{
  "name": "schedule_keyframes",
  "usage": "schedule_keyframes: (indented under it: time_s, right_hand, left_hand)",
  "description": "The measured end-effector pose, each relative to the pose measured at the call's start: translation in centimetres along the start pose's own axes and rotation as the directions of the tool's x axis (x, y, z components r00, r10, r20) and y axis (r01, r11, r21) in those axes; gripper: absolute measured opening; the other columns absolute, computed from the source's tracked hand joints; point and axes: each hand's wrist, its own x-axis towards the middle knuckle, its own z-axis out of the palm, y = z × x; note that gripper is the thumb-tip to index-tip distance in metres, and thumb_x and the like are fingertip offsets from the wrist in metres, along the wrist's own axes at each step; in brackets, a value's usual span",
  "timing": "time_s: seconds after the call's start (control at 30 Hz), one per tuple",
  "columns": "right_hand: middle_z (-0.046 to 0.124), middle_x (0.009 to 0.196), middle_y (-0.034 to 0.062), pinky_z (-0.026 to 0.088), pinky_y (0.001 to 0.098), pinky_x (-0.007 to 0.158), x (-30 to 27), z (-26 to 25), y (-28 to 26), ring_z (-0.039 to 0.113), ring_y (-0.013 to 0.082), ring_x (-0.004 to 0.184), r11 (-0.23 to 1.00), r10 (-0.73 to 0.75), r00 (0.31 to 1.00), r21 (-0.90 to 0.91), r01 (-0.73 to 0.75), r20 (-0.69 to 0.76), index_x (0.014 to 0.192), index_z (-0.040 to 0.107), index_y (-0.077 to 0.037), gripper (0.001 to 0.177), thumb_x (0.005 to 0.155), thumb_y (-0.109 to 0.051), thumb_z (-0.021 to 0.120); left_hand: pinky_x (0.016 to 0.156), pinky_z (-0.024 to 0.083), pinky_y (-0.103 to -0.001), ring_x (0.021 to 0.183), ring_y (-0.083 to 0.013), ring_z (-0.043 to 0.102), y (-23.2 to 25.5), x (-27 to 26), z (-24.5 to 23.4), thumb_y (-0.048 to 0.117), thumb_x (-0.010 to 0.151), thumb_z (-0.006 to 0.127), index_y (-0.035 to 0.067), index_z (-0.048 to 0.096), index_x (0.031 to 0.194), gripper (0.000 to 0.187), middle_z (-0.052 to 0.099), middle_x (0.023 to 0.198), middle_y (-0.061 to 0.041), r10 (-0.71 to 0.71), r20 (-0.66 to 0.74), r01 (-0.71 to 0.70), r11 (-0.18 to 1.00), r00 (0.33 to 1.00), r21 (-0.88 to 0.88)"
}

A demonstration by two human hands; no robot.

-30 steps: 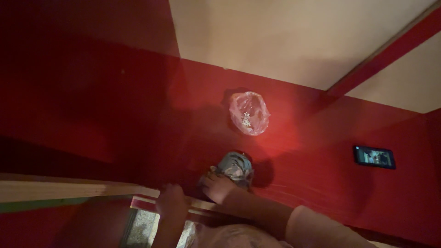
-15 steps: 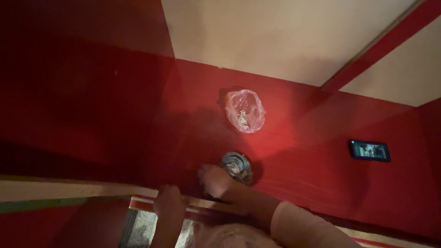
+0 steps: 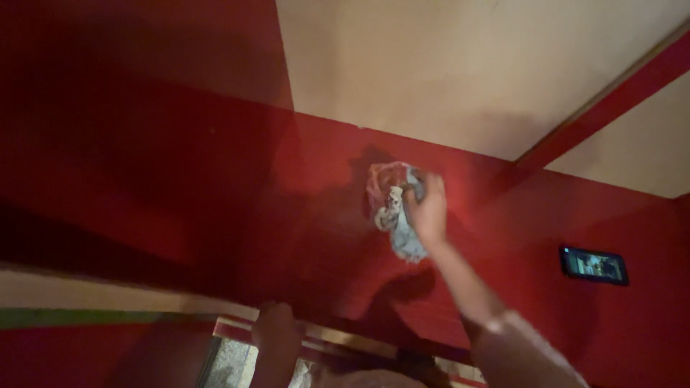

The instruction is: The person wipes a red-painted wall with a cloth, focusing on the corner and the area around a plastic bag. They repeatedly rub the same sections while a smartphone rests on the wall nearby.

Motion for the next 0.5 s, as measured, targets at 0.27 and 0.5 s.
schedule_keyframes:
  time_s: [0.27,0.5]
  right_hand:
    - [0.048,0.124,0.0286,0.051,0.0545,0.09,-1.2,2.1,0.5,0.057,0.0516,0.106,0.999,0.049,0.994,0.009,-0.048,-0.102,0.131,0.05,-0.002,0.051,0.09,-0.02,0.073]
    - [0.054,0.109,0.0198,0.049,0.0462,0.086,-10.4,1.6,0.7,0.055,0.0351,0.101,0.983,0.002,0.999,0.186,0.007,-0.048,0.121,0.047,-0.002,0.047,0.09,-0.02,0.078]
  left_hand:
    - [0.102,0.054,-0.046,0.124,-0.0306,0.063,2.2,-1.8,-2.6,0.046,0.08,0.086,0.011,0.06,0.134,0.07,0.064,0.132,-0.014,0.106,0.044,-0.1,0.988,0.993,-0.113]
    - [0.103,0.041,-0.056,0.139,-0.0553,0.038,12.4,-6.5,-4.0,0.024,0.059,0.097,0.009,0.013,0.157,0.13,0.036,0.152,-0.034,0.517,-0.622,-0.808,0.354,0.588,-0.471]
